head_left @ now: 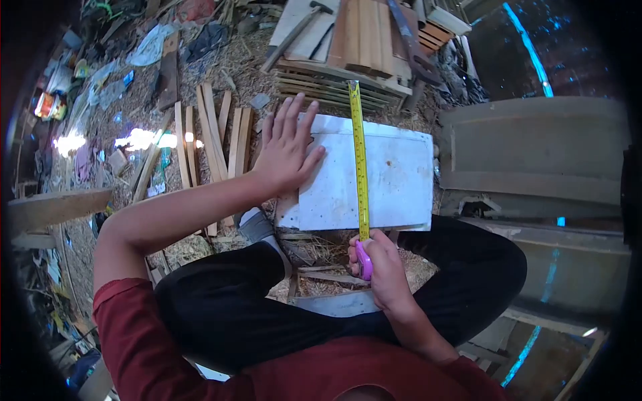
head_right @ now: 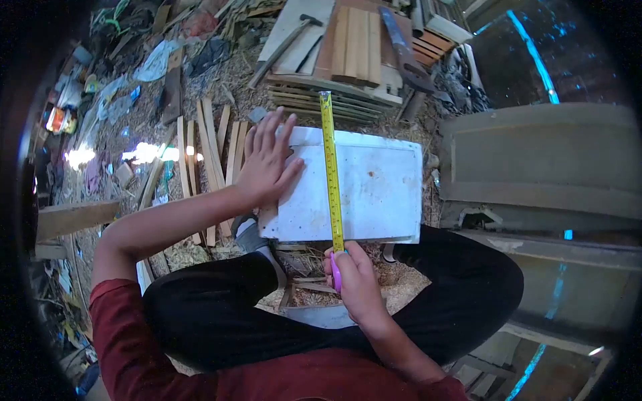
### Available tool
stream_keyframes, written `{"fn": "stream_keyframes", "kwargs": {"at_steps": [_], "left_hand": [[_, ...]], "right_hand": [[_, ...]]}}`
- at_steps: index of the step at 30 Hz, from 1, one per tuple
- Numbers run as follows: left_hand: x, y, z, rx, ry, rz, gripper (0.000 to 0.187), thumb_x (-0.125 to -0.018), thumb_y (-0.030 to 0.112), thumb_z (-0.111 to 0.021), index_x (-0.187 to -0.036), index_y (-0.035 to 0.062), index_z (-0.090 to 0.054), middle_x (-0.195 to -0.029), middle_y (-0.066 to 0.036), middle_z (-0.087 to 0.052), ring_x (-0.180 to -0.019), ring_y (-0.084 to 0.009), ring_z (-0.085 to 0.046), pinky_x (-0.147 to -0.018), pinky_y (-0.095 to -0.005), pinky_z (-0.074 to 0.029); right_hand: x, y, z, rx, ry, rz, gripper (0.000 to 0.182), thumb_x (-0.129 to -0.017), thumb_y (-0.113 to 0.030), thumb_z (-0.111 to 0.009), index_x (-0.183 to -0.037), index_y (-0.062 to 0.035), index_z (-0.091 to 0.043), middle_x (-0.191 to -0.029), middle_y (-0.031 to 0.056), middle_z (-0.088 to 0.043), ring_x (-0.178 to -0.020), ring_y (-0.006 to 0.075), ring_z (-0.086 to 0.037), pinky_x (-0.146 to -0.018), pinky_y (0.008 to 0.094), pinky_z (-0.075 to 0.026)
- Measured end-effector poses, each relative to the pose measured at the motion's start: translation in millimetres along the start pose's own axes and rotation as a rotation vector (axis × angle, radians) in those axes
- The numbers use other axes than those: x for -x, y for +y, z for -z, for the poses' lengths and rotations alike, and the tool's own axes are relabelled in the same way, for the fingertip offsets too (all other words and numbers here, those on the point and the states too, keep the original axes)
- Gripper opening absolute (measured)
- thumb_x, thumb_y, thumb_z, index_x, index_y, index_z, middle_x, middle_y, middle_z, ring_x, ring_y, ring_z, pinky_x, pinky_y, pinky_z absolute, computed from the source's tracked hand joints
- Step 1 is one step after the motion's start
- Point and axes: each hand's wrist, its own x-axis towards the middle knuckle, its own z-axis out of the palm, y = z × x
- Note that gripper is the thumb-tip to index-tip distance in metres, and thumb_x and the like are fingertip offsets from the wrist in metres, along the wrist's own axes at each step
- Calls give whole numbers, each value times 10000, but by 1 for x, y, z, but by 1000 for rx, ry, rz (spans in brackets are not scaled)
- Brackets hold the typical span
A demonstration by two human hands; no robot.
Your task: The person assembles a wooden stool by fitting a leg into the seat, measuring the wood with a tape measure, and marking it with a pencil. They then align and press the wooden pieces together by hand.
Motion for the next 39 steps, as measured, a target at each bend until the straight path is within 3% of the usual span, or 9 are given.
{"fn": "stream_keyframes", "kwargs": {"at_steps": [4, 6, 9, 14, 17, 21, 30, 34, 39], "left_hand": [[-40, 9, -21, -125, -104, 84, 754, -1054, 491, -488, -1663, 132, -225, -1738, -190, -134, -1614, -393, -118, -1267, -612, -101], [-44, -3, -18, -26, -133, 152, 729, -1035, 524, -528, -1616, 123, -346, -1712, -195, -224, -1603, -392, -169, -1269, -600, -115], [-30, -36, 1, 179, -221, -41, 780, -907, 645, -671, -1468, 114, -561, -1626, -201, -395, -1551, -412, -289, -1229, -603, -202], [-2, -55, 10, 213, -188, -100, 925, -829, 684, -747, -1535, 139, -503, -1647, -194, -367, -1559, -434, -263, -1230, -613, -212], [2, -53, 10, 246, -170, -61, 1260, -670, 793, -810, -1663, 182, -332, -1715, -183, -249, -1587, -459, -176, -1225, -671, -160], [-19, -62, 14, 173, -197, -230, 1308, -578, 831, -834, -1626, 170, -412, -1745, -172, -194, -1594, -475, -133, -1223, -694, -122], [-9, -79, 6, 376, -130, -293, 968, -682, 731, -848, -1430, 177, -582, -1678, -179, -312, -1571, -471, -189, -1218, -665, -145], [1, -85, 2, 537, -104, -289, 924, -746, 657, -841, -1456, 154, -528, -1650, -180, -346, -1539, -440, -262, -1217, -621, -182], [-10, -91, 3, 650, 19, -315, 610, -913, 335, -677, -1472, 141, -527, -1592, -114, -469, -1508, -352, -337, -1236, -538, -195]], "right_hand": [[10, -1, 18, -56, 53, 38, 230, -1037, -200, -507, -1093, 5, -596, -863, 64, -620, -693, 103, -574, -617, 249, -488], [13, 6, 26, -70, 67, 38, 243, -1042, -211, -508, -1095, 8, -599, -864, 66, -621, -690, 101, -573, -610, 246, -493], [17, 13, 28, -53, 65, 34, 244, -1043, -216, -508, -1095, 1, -607, -867, 63, -624, -688, 100, -573, -604, 245, -491], [12, 24, 11, 30, 25, -37, 238, -1038, -231, -519, -1095, -26, -627, -852, 53, -630, -654, 105, -573, -590, 248, -483], [8, 29, 1, 22, -5, -86, 253, -1033, -243, -513, -1093, -29, -634, -849, 58, -641, -635, 119, -583, -587, 258, -483], [3, 37, -13, 41, 2, -95, 274, -1031, -253, -499, -1090, -25, -639, -856, 62, -651, -631, 131, -594, -577, 272, -478], [5, 46, -56, -66, 52, -177, 281, -1028, -262, -493, -1107, -16, -603, -830, 51, -620, -615, 141, -574, -507, 293, -421], [15, 51, -67, -30, 40, -156, 271, -1045, -256, -487, -1103, -17, -601, -847, 59, -616, -638, 136, -577, -539, 292, -434], [22, 51, -72, -31, 32, -187, 262, -1051, -257, -490, -1095, -22, -598, -844, 54, -605, -649, 133, -573, -563, 294, -440]]}}
